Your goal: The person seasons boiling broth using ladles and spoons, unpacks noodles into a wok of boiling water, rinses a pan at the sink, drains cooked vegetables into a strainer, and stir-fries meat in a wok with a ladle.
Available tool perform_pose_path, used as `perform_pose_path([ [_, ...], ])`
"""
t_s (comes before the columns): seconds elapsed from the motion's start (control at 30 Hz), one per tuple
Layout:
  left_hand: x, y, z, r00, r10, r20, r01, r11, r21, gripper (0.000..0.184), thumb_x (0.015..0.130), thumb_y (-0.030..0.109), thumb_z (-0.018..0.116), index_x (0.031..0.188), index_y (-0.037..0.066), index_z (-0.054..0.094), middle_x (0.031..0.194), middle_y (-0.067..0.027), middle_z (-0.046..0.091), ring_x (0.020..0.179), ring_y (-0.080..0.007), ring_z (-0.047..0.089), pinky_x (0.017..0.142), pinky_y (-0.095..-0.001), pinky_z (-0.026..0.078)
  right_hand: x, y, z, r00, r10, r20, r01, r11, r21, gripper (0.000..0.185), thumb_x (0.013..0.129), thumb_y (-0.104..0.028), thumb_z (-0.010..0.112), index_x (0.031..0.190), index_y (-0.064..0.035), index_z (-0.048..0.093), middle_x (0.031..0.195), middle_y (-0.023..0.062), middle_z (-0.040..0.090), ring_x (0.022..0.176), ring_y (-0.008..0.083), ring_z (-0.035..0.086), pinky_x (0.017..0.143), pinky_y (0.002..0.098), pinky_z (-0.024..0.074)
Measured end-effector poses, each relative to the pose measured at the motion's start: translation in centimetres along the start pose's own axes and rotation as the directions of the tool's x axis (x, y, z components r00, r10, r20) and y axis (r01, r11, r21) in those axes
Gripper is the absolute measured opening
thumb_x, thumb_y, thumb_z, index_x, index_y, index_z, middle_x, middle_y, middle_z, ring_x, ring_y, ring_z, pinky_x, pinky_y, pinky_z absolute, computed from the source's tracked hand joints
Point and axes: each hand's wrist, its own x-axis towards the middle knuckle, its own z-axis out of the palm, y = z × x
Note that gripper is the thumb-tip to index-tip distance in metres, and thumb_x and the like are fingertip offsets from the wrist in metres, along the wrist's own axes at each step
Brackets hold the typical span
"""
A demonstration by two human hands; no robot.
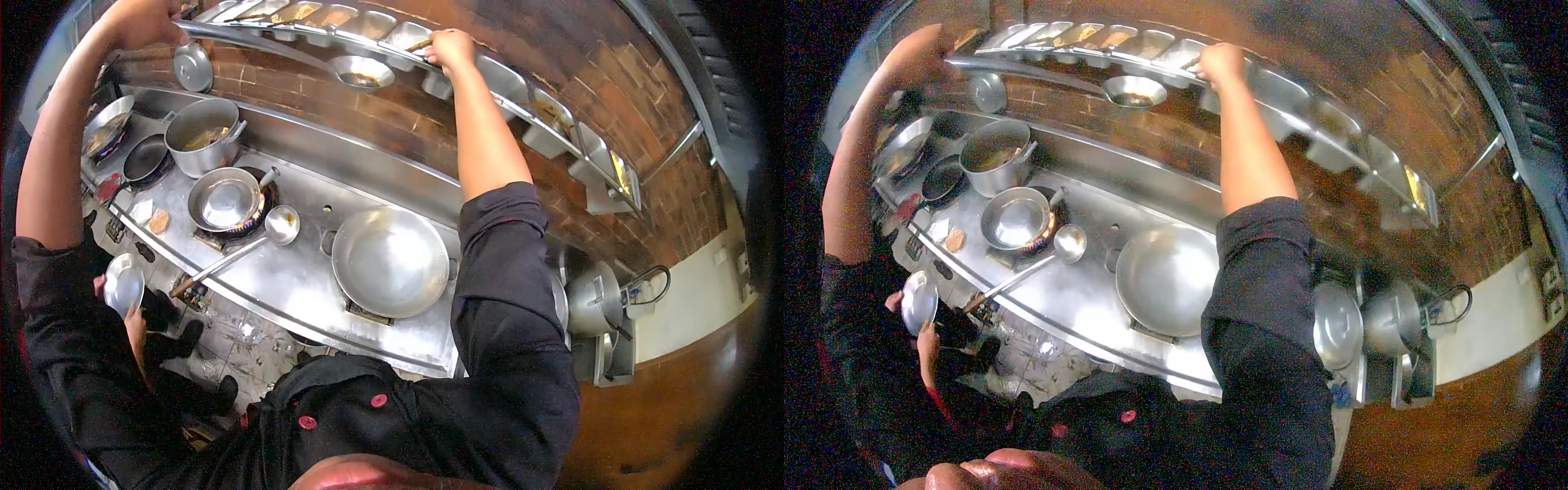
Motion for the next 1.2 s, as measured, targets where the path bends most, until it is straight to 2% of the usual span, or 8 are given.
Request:
perform_pose_path([
  [0.17,0.5,-1.2,0.9,0.995,0.061,0.074,-0.064,0.997,0.032,0.029,0.058,0.024,0.073,0.064,-0.002,0.060,0.066,-0.0198,0.058,0.065,-0.0355,0.059,0.060,-0.0418,0.046,-2.0,-1.9,-0.5,0.896,0.444,0.008,-0.356,0.709,0.609,0.013,0.081,-0.002,0.046,0.086,0.0076,0.053,0.063,0.0190,0.056,0.047,0.0225,0.056,0.038,0.0294,0.0462],
  [0.37,0.3,-1.9,1.5,0.984,0.150,-0.098,-0.147,0.988,0.039,0.034,0.057,0.023,0.076,0.076,-0.002,0.062,0.072,-0.0184,0.061,0.069,-0.0356,0.060,0.063,-0.0411,0.046,-2.8,-1.7,-2.4,0.926,0.376,0.034,-0.252,0.548,0.797,0.010,0.083,-0.001,0.046,0.087,0.0068,0.051,0.063,0.0170,0.055,0.050,0.0218,0.056,0.039,0.0298,0.0464],
  [0.5,-0.5,3.2,-4.5,0.897,-0.139,0.419,0.013,0.957,0.290,0.030,0.071,0.029,0.065,0.091,0.007,0.066,0.086,-0.0152,0.064,0.075,-0.0321,0.061,0.065,-0.0388,0.047,-6.9,-5.0,-3.7,0.986,0.166,0.018,-0.135,0.735,0.665,0.014,0.083,-0.005,0.053,0.091,0.0060,0.057,0.066,0.0118,0.060,0.053,0.0165,0.056,0.046,0.0248,0.0464],
  [0.57,-2.5,4.2,-4.5,0.857,0.021,0.514,-0.152,0.965,0.213,0.030,0.070,0.028,0.066,0.091,0.006,0.065,0.086,-0.0150,0.064,0.076,-0.0319,0.061,0.066,-0.0387,0.047,-7.7,-5.1,-4.0,0.919,-0.336,0.207,0.301,0.936,0.183,0.015,0.082,-0.009,0.057,0.091,0.0003,0.064,0.070,0.0087,0.063,0.056,0.0142,0.059,0.053,0.0251,0.0476],
  [0.73,-10.0,7.3,-4.4,0.447,0.530,0.720,-0.519,0.810,-0.274,0.031,0.067,0.026,0.069,0.091,0.006,0.063,0.086,-0.0146,0.062,0.078,-0.0313,0.060,0.067,-0.0382,0.046,-5.4,-4.7,-4.1,0.916,-0.397,0.065,0.399,0.876,-0.270,0.036,0.076,-0.030,0.065,0.103,-0.0066,0.064,0.091,0.0173,0.065,0.086,0.0292,0.062,0.078,0.0332,0.0474],
  [0.93,-1.0,-2.8,-1.8,0.960,0.089,0.266,-0.114,0.990,0.080,0.034,0.064,0.023,0.072,0.090,0.005,0.061,0.086,-0.0141,0.060,0.079,-0.0307,0.058,0.069,-0.0377,0.045,-5.1,-8.4,-0.5,0.818,-0.468,0.336,0.556,0.792,-0.252,0.066,0.067,-0.040,0.067,0.120,-0.0043,0.052,0.117,0.0217,0.054,0.111,0.0293,0.052,0.095,0.0363,0.0397],
  [1.13,-5.1,-4.9,1.6,0.599,0.510,0.617,-0.481,0.846,-0.231,0.037,0.060,0.020,0.075,0.090,0.004,0.059,0.086,-0.0135,0.059,0.081,-0.0300,0.057,0.071,-0.0372,0.044,-5.3,-20.3,11.0,0.726,-0.574,0.379,0.659,0.738,-0.144,0.035,0.072,-0.027,0.059,0.101,-0.0077,0.064,0.103,0.0156,0.062,0.093,0.0295,0.060,0.083,0.0358,0.0474],
  [1.2,-3.9,-9.0,3.3,0.701,0.452,0.552,-0.415,0.888,-0.200,0.039,0.059,0.019,0.076,0.090,0.004,0.058,0.086,-0.0134,0.058,0.082,-0.0298,0.057,0.071,-0.0370,0.044,-3.5,-21.8,16.7,0.690,-0.579,0.434,0.683,0.720,-0.125,0.031,0.075,-0.029,0.058,0.093,-0.0049,0.066,0.096,0.0176,0.063,0.091,0.0310,0.060,0.080,0.0366,0.0470],
])
